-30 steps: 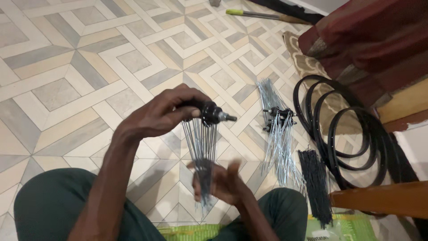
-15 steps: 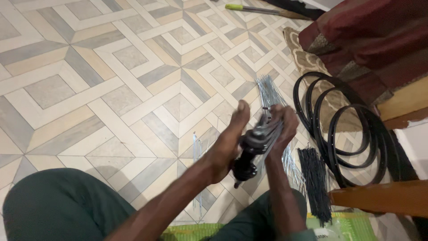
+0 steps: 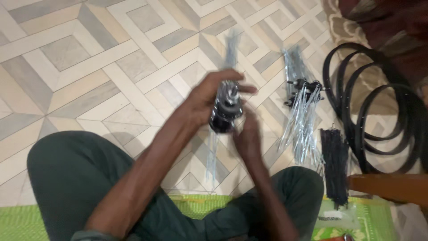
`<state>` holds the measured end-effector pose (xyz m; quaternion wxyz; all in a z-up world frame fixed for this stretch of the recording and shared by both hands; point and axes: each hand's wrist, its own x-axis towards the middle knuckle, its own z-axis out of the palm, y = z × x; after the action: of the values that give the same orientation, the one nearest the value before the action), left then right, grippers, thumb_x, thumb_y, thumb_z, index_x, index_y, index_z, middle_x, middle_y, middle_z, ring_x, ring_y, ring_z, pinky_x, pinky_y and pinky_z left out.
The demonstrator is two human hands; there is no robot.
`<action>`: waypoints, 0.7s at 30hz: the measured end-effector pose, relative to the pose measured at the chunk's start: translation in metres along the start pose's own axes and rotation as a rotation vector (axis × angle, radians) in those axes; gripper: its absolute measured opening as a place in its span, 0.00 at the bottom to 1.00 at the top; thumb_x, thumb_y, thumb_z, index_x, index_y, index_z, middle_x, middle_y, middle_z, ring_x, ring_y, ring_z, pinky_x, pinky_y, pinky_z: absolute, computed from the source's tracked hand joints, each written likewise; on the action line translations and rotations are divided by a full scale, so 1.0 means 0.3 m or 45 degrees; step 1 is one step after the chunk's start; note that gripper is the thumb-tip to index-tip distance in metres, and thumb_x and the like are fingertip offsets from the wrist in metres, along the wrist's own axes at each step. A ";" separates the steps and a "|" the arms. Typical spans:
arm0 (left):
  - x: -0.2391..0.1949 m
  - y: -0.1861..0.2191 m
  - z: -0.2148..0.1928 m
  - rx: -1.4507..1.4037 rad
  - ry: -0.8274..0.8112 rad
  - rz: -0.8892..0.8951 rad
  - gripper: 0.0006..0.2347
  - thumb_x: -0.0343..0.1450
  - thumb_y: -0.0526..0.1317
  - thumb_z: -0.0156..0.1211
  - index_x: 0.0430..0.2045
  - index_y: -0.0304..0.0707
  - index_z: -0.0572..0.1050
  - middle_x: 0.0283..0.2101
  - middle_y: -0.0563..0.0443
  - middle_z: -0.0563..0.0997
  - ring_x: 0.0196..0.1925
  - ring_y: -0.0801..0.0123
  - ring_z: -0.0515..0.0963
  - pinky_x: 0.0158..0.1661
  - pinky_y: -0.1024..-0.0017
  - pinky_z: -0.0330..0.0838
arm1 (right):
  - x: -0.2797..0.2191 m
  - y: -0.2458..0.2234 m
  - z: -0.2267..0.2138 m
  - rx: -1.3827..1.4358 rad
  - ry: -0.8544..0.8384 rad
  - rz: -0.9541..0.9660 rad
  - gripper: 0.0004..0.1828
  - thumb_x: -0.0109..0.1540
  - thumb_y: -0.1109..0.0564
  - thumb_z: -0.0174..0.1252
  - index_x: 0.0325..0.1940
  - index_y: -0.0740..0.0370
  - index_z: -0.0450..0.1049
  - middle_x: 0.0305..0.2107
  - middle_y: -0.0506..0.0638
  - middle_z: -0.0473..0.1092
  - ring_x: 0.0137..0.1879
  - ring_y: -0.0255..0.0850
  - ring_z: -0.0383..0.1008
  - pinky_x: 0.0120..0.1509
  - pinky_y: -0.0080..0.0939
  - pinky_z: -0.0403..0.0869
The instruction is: The person sits on a mat and assembles a bicycle wheel by inserting metal spokes into a hub. They gather spokes from the floor, then insert them one by one into the hub's holes, gradually building the wheel structure.
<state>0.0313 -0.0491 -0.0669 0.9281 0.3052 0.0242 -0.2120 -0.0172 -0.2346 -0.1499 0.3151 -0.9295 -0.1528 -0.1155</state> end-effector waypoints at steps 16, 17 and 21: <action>-0.101 0.227 -0.086 -0.104 0.216 0.439 0.11 0.68 0.38 0.65 0.33 0.31 0.69 0.31 0.41 0.77 0.38 0.61 0.89 0.31 0.64 0.85 | -0.297 -0.179 0.169 -0.118 -0.137 -0.005 0.10 0.57 0.60 0.68 0.29 0.63 0.72 0.28 0.55 0.67 0.36 0.54 0.69 0.38 0.55 0.66; -0.101 0.227 -0.088 -0.085 0.226 0.411 0.11 0.67 0.39 0.64 0.33 0.31 0.70 0.32 0.38 0.80 0.33 0.61 0.86 0.29 0.66 0.83 | -0.287 -0.172 0.173 -0.081 -0.097 0.046 0.10 0.57 0.60 0.68 0.29 0.63 0.72 0.28 0.56 0.67 0.35 0.54 0.68 0.38 0.55 0.67; -0.097 0.237 -0.083 -0.062 0.269 0.358 0.10 0.66 0.39 0.62 0.32 0.33 0.70 0.35 0.31 0.84 0.22 0.63 0.81 0.23 0.69 0.79 | -0.260 -0.157 0.201 -0.117 -0.028 0.018 0.10 0.57 0.61 0.68 0.29 0.64 0.71 0.28 0.57 0.67 0.35 0.55 0.69 0.36 0.55 0.68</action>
<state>0.0362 0.0277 -0.0425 0.9480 0.3034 0.0837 -0.0463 -0.0991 -0.1782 -0.1949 0.2713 -0.9452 -0.1443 -0.1100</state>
